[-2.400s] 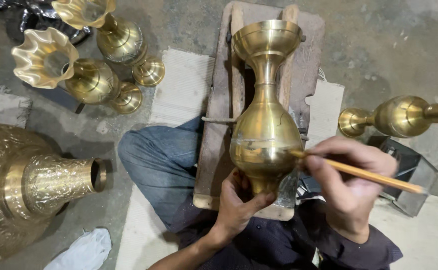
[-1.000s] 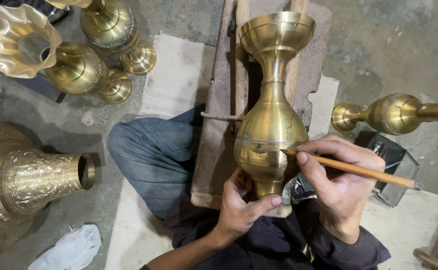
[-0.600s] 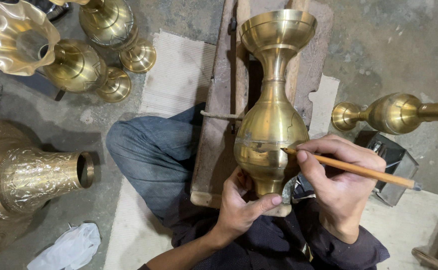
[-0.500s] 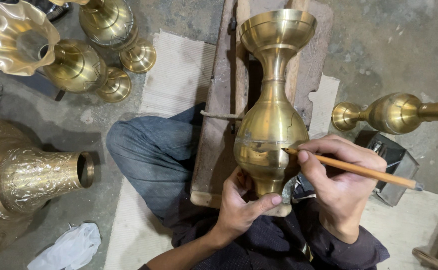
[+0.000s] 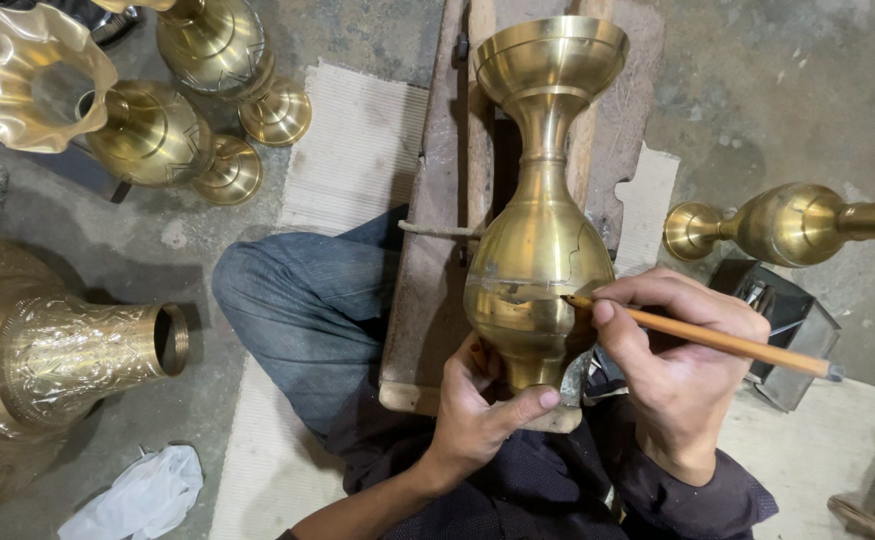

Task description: The person sits on the floor with a brass vase clamped in a wooden jig. They first scrape along the vase's horizontal seam with a small hand tool, then use a pencil to draw a decorative outline pattern over the vase's body, rotating the vase as they work.

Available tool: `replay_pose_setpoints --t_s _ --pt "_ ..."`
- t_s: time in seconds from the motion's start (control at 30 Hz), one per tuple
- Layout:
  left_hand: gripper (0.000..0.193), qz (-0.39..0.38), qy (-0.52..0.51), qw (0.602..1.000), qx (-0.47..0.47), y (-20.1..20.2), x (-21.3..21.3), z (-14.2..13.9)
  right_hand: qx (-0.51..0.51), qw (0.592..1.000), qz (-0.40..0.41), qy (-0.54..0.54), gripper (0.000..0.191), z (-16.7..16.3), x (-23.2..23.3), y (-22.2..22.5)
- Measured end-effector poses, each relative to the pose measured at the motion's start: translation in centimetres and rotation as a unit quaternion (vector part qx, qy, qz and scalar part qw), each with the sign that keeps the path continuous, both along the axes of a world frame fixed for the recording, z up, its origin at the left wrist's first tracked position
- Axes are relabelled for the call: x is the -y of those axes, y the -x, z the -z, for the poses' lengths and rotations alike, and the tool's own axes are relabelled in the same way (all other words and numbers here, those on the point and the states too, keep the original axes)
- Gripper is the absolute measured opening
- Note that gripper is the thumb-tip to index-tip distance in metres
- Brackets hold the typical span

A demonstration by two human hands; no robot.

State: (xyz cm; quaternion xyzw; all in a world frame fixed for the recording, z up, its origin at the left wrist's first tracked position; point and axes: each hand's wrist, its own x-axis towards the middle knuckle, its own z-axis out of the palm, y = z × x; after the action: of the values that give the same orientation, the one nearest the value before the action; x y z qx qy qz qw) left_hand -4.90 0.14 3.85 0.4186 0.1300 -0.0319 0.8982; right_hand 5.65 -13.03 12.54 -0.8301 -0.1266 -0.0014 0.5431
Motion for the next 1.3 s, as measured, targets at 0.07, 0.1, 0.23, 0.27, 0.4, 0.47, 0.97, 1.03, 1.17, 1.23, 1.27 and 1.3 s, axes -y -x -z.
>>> replay_pose_setpoints --t_s 0.07,0.1,0.23,0.27,0.4,0.47,0.97,1.03,1.17,1.23,1.27,1.3 --pt "0.063 0.000 0.005 1.000 -0.001 -0.04 0.00 -0.01 0.008 1.000 -0.001 -0.005 0.009 0.05 -0.01 0.06" --pt "0.063 0.000 0.007 1.000 -0.001 -0.03 -0.01 -0.01 0.013 1.000 -0.001 -0.007 0.008 0.07 -0.02 0.10" --pt "0.064 -0.006 -0.006 1.000 0.000 -0.03 -0.03 0.02 -0.004 1.000 0.013 -0.003 0.011 0.10 -0.03 0.20" --pt "0.064 -0.006 -0.009 1.000 0.001 -0.03 -0.04 0.02 -0.006 1.000 0.012 -0.005 0.011 0.08 -0.01 0.20" --pt "0.064 -0.004 -0.016 1.000 -0.003 0.01 -0.11 0.03 0.002 1.000 0.012 0.007 0.010 0.05 -0.02 0.27" --pt "0.064 -0.006 -0.013 1.000 0.000 -0.03 -0.08 0.08 0.001 1.000 0.014 0.002 0.010 0.07 -0.01 0.28" --pt "0.060 -0.006 -0.049 0.999 0.005 0.19 0.07 0.84 0.005 1.000 0.009 -0.013 0.010 0.38 0.18 0.36" --pt "0.059 -0.006 -0.049 0.999 0.003 0.21 0.09 0.83 0.004 1.000 0.009 -0.018 0.009 0.44 0.21 0.40" --pt "0.058 0.001 -0.058 0.998 -0.004 0.20 0.02 0.89 0.006 1.000 0.014 -0.008 0.009 0.55 0.22 0.40" --pt "0.058 -0.001 -0.051 0.999 -0.007 0.24 0.08 0.91 0.003 1.000 0.014 -0.005 0.010 0.55 0.29 0.42" --pt "0.058 -0.004 -0.041 0.999 -0.006 0.15 0.15 0.96 0.003 1.000 0.010 -0.010 0.010 0.56 0.34 0.35" --pt "0.058 -0.008 -0.031 0.999 -0.006 0.17 0.20 0.96 0.003 1.000 0.006 -0.014 0.011 0.56 0.39 0.38"
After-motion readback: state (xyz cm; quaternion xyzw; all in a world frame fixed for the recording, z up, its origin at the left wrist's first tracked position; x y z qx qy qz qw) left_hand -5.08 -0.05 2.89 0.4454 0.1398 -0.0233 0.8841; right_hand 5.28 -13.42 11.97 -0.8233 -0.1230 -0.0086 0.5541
